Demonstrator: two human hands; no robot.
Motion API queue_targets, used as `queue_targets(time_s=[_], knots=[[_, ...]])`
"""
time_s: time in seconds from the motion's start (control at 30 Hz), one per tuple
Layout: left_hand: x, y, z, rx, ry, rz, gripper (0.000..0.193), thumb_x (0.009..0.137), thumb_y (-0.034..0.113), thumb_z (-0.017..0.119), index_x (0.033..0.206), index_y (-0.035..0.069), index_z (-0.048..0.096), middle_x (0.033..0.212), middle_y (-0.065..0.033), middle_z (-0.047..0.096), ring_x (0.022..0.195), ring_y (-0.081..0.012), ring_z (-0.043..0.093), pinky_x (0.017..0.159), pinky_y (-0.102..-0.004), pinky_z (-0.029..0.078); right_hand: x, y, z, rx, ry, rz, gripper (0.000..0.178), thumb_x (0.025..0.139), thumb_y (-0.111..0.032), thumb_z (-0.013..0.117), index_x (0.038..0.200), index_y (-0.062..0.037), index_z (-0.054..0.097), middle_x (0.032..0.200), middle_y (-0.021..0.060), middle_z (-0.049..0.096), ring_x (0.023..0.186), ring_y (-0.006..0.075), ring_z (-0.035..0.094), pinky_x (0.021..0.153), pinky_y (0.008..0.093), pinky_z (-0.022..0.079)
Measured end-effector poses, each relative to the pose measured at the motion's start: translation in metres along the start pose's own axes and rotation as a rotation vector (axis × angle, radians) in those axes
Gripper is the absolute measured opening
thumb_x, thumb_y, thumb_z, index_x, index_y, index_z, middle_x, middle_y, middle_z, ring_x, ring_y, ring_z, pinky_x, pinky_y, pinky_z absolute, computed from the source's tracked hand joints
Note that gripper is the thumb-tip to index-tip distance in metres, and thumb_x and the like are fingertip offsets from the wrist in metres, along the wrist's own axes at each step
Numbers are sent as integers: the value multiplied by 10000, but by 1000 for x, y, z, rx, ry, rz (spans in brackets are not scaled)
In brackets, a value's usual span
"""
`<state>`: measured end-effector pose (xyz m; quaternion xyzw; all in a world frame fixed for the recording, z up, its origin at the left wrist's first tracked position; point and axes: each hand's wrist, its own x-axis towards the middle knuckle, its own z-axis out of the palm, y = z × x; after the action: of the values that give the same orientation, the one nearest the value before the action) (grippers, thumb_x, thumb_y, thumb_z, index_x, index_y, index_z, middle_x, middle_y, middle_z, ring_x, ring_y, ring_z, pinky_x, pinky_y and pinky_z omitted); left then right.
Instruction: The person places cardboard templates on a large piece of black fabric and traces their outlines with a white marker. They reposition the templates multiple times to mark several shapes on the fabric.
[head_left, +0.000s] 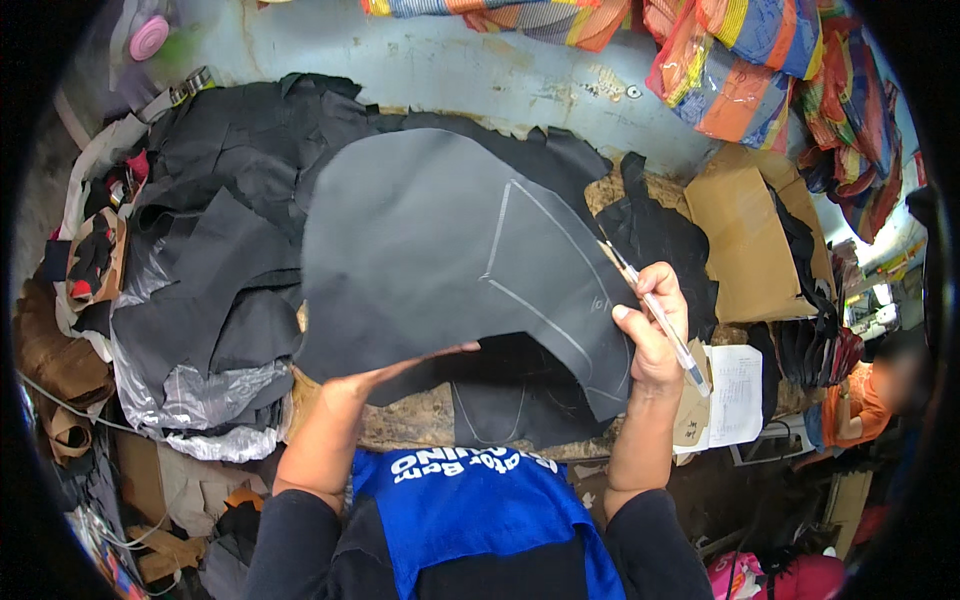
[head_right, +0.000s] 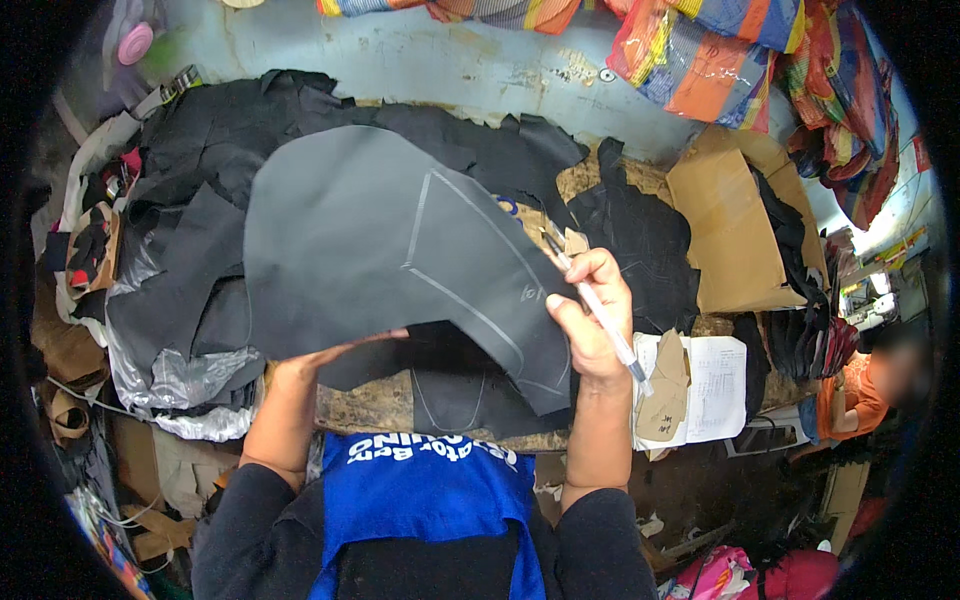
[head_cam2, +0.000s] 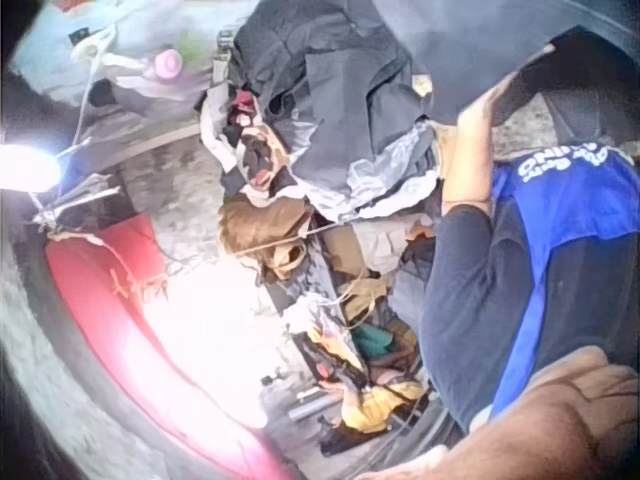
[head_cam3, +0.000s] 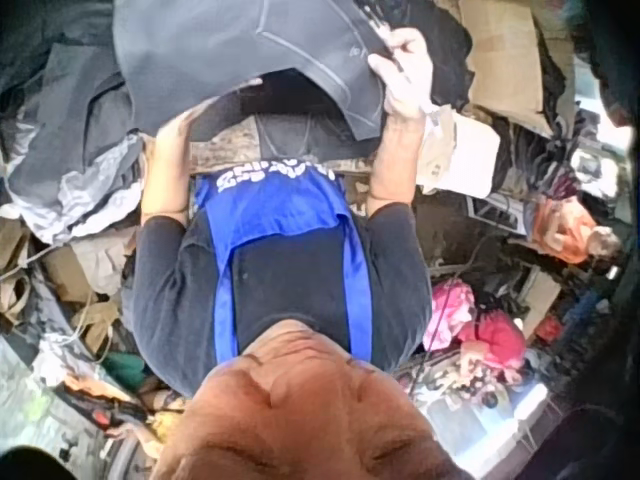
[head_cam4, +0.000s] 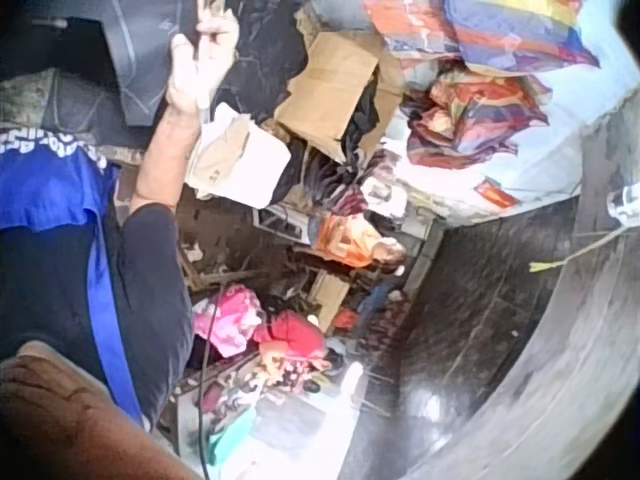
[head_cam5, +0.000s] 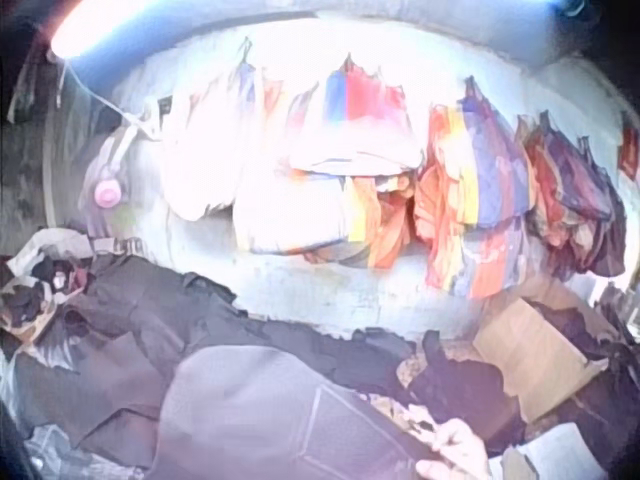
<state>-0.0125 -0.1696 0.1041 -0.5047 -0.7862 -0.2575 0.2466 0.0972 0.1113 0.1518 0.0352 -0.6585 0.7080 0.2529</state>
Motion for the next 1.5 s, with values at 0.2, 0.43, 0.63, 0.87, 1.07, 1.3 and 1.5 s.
queue_targets(time_s=[0.2, 0.43, 0.63, 0.87, 1.07, 1.3, 1.5], knots=[[-51, -34, 27, -655, -61, -878, 502, 846, 37, 595, 1327, 9, 454, 1102, -145, 624, 1012, -207, 599, 913, -298, 442, -40, 73, -48, -94, -53, 375, 332, 648, 89, 546, 927, -78, 478, 966, 26, 540, 997, 131, 505, 906, 254, 364], [-102, -31, 27, -177, -74, -1080, 402, 839, 150, 613, 1202, -11, 559, 1093, -203, 619, 956, -314, 610, 832, -356, 474, -64, 122, -57, -367, -89, 495, 281, 664, 94, 527, 906, -44, 487, 778, -27, 455, 721, 68, 417, 675, 190, 334], [-102, -30, 10, 173, -358, -980, 625, 652, 272, 792, 1171, -6, 581, 1185, -221, 560, 1084, -338, 530, 887, -418, 425, -58, 110, -18, -927, -92, 389, 411, 588, -34, 790, 876, -42, 496, 662, 87, 514, 626, 179, 546, 583, 310, 424], [-83, -61, 14, 46, -463, -979, 403, 563, 228, 846, 854, 9, 674, 734, -117, 645, 717, -260, 636, 696, -355, 485, -52, 107, -6, -966, -94, 502, 374, 562, 20, 753, 810, -36, 480, 666, 113, 539, 605, 235, 554, 568, 350, 430], [-67, -59, 22, -150, -375, -787, 272, 594, 180, 823, 680, 13, 626, 624, -80, 583, 589, -212, 574, 571, -334, 453, -64, 99, -42, -785, 9, 320, 331, 576, 16, 694, 804, -68, 468, 708, -23, 418, 666, 101, 396, 594, 249, 366], [-39, -62, 60, 199, -87, -684, 562, 586, 310, 834, 1045, 41, 651, 1053, -153, 596, 1048, -324, 514, 864, -402, 435, -85, 80, -101, -957, 120, 441, 277, 633, 58, 684, 807, -52, 498, 684, -14, 430, 654, 101, 409, 613, 243, 374], [-33, -107, 55, 93, -414, -957, 555, 551, 357, 838, 973, 37, 668, 985, -161, 628, 986, -304, 576, 847, -404, 457, -98, 94, -111, -839, 272, 341, 232, 696, 118, 626, 819, -47, 519, 615, -40, 432, 582, 82, 419, 541, 238, 341]])
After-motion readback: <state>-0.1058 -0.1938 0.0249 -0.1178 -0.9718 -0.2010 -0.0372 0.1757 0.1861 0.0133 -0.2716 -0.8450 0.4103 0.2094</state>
